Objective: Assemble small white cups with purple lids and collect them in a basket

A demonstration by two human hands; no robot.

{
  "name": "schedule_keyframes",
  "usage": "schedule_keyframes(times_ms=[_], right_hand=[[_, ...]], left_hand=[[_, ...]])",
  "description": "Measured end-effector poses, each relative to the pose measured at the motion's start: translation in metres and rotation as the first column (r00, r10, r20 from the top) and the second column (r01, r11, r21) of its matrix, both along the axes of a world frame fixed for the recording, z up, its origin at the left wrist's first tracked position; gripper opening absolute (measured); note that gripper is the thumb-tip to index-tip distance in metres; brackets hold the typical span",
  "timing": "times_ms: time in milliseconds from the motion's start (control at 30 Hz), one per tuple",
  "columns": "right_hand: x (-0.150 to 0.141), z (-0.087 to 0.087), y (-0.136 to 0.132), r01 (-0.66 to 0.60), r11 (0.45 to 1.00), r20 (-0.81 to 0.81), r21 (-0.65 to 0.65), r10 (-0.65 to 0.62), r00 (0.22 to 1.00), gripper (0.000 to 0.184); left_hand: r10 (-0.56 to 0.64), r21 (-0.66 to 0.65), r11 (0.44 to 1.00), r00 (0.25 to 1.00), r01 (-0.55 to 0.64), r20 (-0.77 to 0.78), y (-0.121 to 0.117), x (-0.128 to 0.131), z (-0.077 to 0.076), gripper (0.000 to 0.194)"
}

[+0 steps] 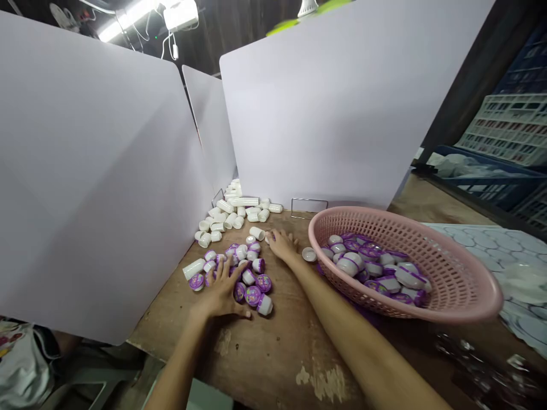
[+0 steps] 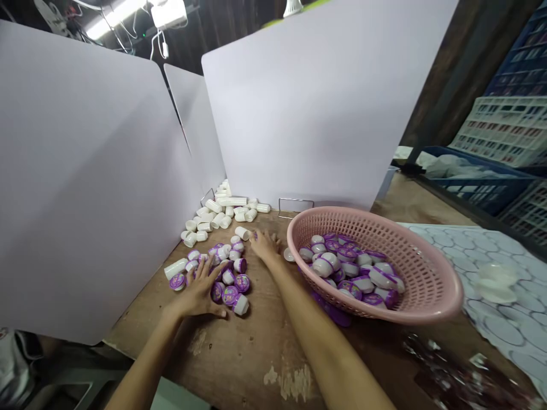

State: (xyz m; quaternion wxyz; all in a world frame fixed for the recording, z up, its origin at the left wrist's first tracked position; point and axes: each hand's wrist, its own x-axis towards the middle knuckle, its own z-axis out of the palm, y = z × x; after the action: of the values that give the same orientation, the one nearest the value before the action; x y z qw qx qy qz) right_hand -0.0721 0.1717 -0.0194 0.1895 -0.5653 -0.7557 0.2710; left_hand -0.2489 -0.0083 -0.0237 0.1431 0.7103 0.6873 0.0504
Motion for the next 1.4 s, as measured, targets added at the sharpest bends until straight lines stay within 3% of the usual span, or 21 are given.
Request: schedule_keyframes(times_ms=[100,200,300,367,433,633,800,1000,1233,1300,1400], right_hand=[[0.007,-0.013,-0.027,-0.185,0.982,-0.022,0.047,0.186,0.982,0.042],[0.024,-0.016,-0.056,-0.45,0.891,-0.048,0.068,0.453,0.89,0.042],[0.044,-0.014,-0.076,-0.551,0.835,-0.01,-0.009,0.551,0.835,0.077],[0.053,-0.014,-0.087,-0.535,0.843,0.049,-0.059,0.538,0.842,0.101],[0.059,-0.015,-0.099,-0.504,0.863,0.096,-0.032,0.504,0.858,0.103],[0.066,-0.017,-0.132,-0.412,0.896,0.141,0.169,0.391,0.909,0.057],[0.053,-0.011,-0.135,-0.266,0.955,0.219,0.134,0.233,0.947,0.057],[0.045,-0.01,-0.126,-0.18,0.964,0.182,0.194,0.145,0.973,0.042],[0.058,-0.02,-0.132,-0.159,0.875,0.097,0.458,0.128,0.987,0.05],[0.058,-0.012,-0.126,-0.176,0.816,0.099,0.55,0.145,0.984,0.049],[0.054,0.018,-0.108,-0.159,0.723,0.098,0.673,0.125,0.987,0.048]], left_hand=[[-0.045,0.051,0.998,0.999,0.046,-0.026,0.011,0.009,-0.008,0.127],[-0.063,0.122,0.99,0.998,0.066,-0.026,0.021,0.022,-0.015,0.117],[-0.088,0.18,0.98,0.996,0.083,0.017,0.021,0.036,-0.021,0.104],[-0.108,0.21,0.973,0.993,0.097,0.045,0.018,0.045,-0.022,0.097],[-0.124,0.243,0.964,0.991,0.107,0.055,0.013,0.051,-0.023,0.088],[-0.084,0.312,0.949,0.993,0.052,0.089,0.002,0.053,-0.025,0.054],[-0.029,0.327,0.945,0.999,0.018,0.031,0.007,0.055,-0.027,0.045],[0.026,0.34,0.939,0.997,-0.048,0.069,0.019,0.06,-0.03,0.046],[-0.026,0.567,0.815,0.97,-0.119,0.241,0.013,0.069,-0.037,0.04],[-0.025,0.632,0.756,0.957,-0.171,0.288,0.016,0.071,-0.026,0.038],[-0.017,0.72,0.652,0.945,-0.237,0.327,0.032,0.075,0.008,0.039]])
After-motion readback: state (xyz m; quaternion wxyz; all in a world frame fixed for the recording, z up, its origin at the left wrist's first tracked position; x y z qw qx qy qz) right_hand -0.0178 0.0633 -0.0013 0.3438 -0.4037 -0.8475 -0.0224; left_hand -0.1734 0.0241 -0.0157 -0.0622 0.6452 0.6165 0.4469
